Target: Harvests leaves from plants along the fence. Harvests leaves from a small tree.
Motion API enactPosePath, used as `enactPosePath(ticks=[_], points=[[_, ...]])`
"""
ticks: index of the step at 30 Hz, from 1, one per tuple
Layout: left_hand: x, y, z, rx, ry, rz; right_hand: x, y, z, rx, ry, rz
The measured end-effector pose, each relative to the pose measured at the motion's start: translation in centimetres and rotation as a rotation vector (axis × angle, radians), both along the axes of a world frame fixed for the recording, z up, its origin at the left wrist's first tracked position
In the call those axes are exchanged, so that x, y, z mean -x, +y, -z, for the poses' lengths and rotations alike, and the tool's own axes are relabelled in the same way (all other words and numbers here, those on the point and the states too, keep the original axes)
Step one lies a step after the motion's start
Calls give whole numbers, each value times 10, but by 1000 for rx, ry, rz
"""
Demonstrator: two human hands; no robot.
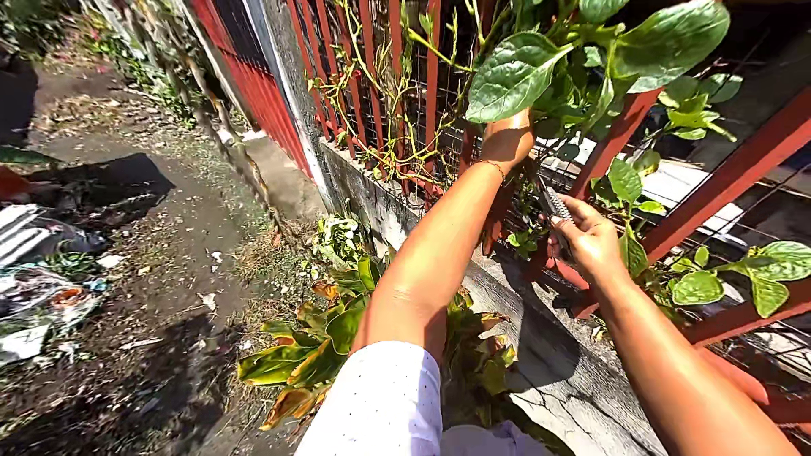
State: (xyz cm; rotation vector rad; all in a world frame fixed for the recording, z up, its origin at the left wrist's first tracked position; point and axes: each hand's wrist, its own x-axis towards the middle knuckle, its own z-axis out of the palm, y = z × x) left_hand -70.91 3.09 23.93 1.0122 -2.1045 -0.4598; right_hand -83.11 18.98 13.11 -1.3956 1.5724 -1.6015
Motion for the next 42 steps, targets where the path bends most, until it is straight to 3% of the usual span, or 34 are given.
enactPosePath(ticks=[12, 19, 24, 34, 42], points=[[-37, 2, -20, 84, 38, -145, -11, -19, 8, 93, -265, -118], [-45, -20, -12, -3, 301, -18, -17, -35, 6, 79, -368, -206], [-42, -20, -18, -15, 256, -37, -23, -44, -1, 110, -530, -299], [-53, -22, -24, -51, 330, -19, -32, -40, -8, 105, -573, -377], [-67, -14, -24, -180, 380, 135, -35, -33, -6, 60, -686, -441]])
